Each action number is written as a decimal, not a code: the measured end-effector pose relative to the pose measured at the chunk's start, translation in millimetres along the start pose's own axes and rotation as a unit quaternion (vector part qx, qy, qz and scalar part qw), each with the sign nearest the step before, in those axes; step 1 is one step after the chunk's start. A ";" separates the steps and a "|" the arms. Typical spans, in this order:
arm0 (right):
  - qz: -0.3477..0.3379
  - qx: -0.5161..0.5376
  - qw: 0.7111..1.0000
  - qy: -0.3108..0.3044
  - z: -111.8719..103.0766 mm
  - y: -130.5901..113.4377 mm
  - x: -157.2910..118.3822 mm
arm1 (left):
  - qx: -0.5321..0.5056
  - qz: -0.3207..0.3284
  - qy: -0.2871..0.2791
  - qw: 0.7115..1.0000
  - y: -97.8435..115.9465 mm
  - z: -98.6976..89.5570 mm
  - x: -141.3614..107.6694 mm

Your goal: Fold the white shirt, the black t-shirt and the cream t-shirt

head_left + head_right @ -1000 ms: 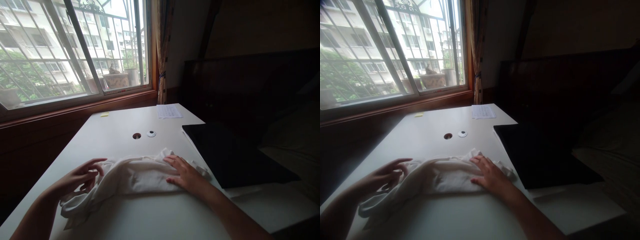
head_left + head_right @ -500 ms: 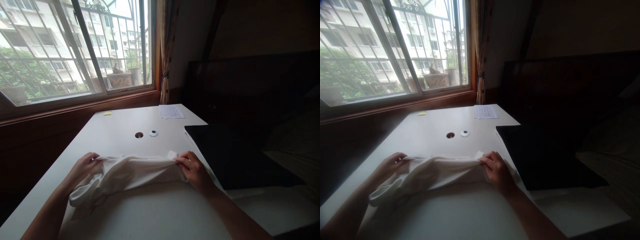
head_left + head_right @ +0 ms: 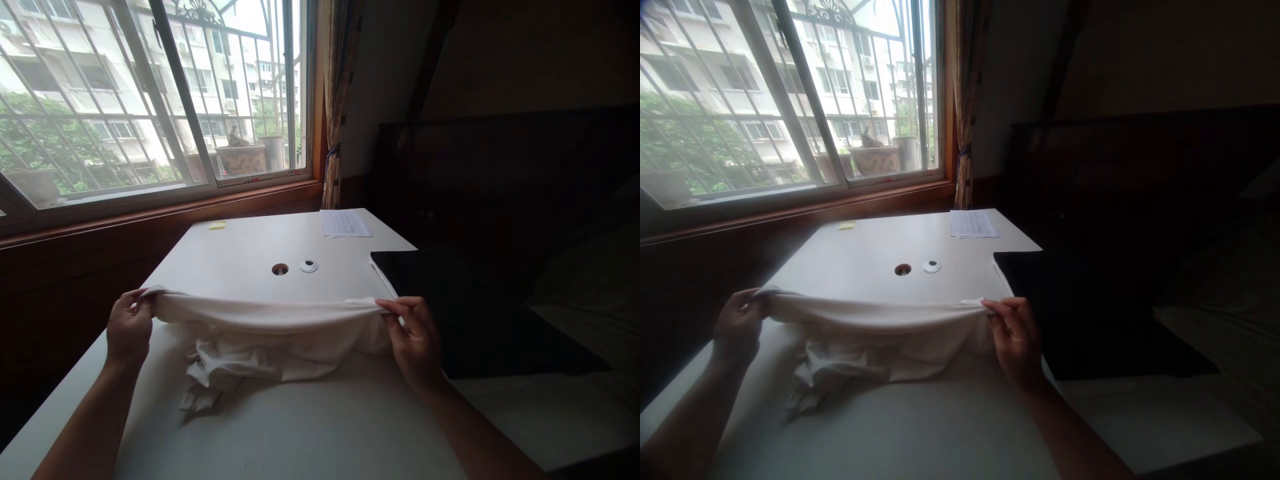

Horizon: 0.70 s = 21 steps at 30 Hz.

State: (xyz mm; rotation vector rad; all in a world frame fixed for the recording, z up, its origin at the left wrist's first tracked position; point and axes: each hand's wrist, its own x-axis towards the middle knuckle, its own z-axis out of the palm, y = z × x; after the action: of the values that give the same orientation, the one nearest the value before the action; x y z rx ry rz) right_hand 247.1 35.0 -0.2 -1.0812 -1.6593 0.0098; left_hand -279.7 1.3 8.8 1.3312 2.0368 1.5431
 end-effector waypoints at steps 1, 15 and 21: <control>-0.002 0.002 1.000 -0.001 0.1 0.0 -0.1 | -0.001 -0.004 0.053 0.999 1.3 3.9 -1.7; 0.096 0.012 0.973 0.208 -10.7 20.9 11.6 | -0.043 0.104 -0.159 0.981 -13.8 63.3 -15.7; 0.001 -0.007 0.999 0.036 -1.1 8.6 8.7 | 0.114 0.284 -0.242 0.921 8.4 65.8 -29.4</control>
State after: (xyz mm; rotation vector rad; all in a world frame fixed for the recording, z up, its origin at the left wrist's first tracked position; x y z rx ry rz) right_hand 253.5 45.1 2.5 -1.0812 -1.5963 -0.0394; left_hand -215.4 19.6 -19.4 2.2778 1.6215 0.9987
